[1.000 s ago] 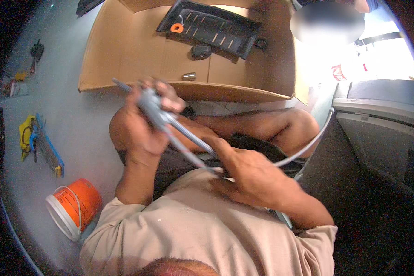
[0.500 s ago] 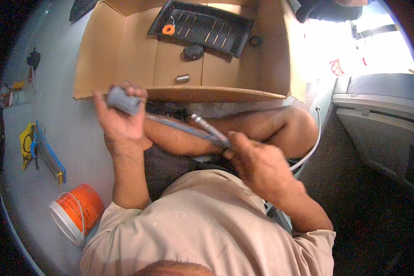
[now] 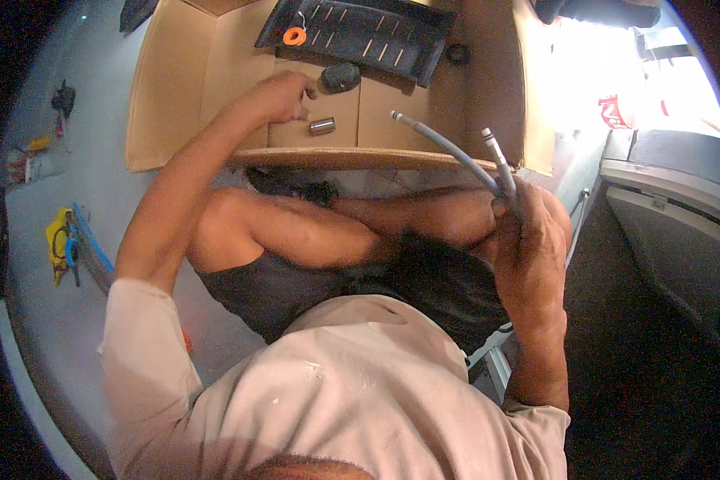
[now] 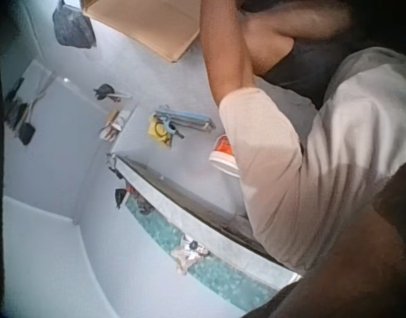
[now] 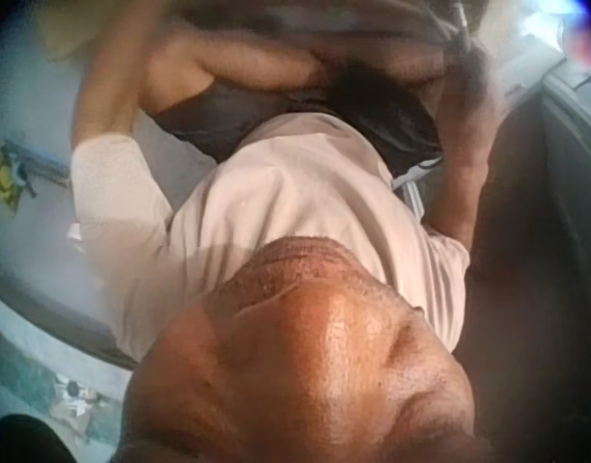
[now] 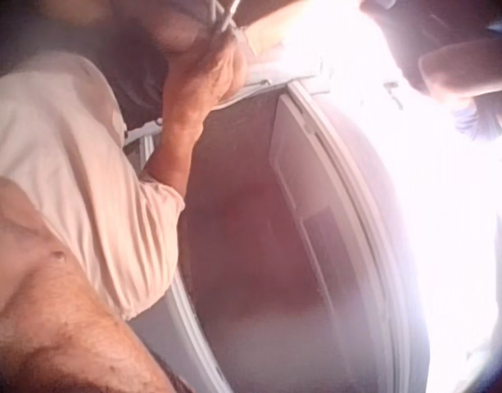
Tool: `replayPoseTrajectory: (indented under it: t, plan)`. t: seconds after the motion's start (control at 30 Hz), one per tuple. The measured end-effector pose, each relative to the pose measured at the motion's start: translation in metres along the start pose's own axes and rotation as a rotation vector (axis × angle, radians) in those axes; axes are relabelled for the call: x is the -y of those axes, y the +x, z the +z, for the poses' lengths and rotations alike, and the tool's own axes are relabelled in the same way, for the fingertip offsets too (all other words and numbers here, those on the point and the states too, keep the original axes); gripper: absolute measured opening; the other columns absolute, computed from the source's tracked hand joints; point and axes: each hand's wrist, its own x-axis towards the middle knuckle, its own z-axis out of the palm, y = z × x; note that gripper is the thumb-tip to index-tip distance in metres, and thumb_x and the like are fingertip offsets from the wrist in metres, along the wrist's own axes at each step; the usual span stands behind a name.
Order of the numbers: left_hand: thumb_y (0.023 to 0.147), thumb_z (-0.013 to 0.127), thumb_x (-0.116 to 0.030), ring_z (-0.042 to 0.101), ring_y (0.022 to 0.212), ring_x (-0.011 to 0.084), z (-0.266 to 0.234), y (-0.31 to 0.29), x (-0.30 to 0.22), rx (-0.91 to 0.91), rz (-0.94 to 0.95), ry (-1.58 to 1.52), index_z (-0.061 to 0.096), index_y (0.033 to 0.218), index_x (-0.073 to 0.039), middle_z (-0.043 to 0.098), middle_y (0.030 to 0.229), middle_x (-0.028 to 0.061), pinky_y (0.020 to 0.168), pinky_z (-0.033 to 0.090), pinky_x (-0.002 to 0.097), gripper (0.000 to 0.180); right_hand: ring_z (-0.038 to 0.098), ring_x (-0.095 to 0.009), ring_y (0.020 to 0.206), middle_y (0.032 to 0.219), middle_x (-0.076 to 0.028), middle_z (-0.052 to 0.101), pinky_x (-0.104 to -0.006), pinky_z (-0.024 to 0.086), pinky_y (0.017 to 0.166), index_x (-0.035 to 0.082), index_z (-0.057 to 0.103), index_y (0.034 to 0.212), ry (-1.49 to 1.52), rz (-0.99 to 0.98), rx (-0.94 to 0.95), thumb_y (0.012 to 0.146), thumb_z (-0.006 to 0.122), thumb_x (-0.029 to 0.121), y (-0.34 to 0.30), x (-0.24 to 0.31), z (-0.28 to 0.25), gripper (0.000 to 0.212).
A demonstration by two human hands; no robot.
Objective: The person assembles a kitchen faucet by connecting various plumbing tubes and parts while sitting on the floor, assisted by another person.
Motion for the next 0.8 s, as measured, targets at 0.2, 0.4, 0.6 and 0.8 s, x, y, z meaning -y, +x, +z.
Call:
replayPoseTrajectory:
  t: [0.2,0.4,0.6,0.8]
  plan:
    - [0.074,0.089,-0.025,0.063,0.116,0.0393,0.037,0.033,0.004,0.305,0.032,0.226,0.056,0.126,-0.006,0.067,0.122,0.0199,0.096,0.050,0.0492,0.065,0.062,-0.044,0.083,0.086,-0.024,0.063,-0.0481,0.048,0.074,-0.001,0.056,0.101,0.055,-0.002,0.071,0.095,0.056,0.003,0.003,-0.011,0.002,0.007]
    - [0.076,0.087,-0.024,0.064,0.112,0.0406,0.054,0.048,0.009,0.336,0.153,0.252,0.056,0.122,-0.006,0.067,0.117,0.0202,0.094,0.050,0.0492,0.058,0.059,-0.047,0.081,0.081,-0.026,0.059,-0.0480,0.047,0.071,-0.001,0.052,0.100,0.191,0.100,0.148,0.094,0.057,0.000,0.010,-0.009,0.013,0.008]
    - [0.080,0.080,-0.014,0.068,0.098,0.0284,0.015,0.036,-0.009,-0.127,0.161,-0.063,0.065,0.108,-0.004,0.070,0.101,0.0128,0.084,0.054,0.0425,0.033,0.059,-0.040,0.074,0.080,-0.023,0.058,-0.0447,0.046,0.069,0.000,0.052,0.099,0.211,0.042,0.079,0.095,0.061,0.004,0.023,-0.006,0.005,0.012]
    - [0.079,0.083,-0.012,0.066,0.098,0.0137,-0.079,-0.082,-0.117,-0.375,0.306,-0.635,0.074,0.114,-0.006,0.074,0.103,0.0054,0.089,0.053,0.0314,0.037,0.052,-0.011,0.075,0.081,-0.005,0.062,-0.0313,0.047,0.069,0.000,0.059,0.105,0.594,0.169,0.113,0.094,0.073,0.021,0.045,0.029,-0.017,0.028]
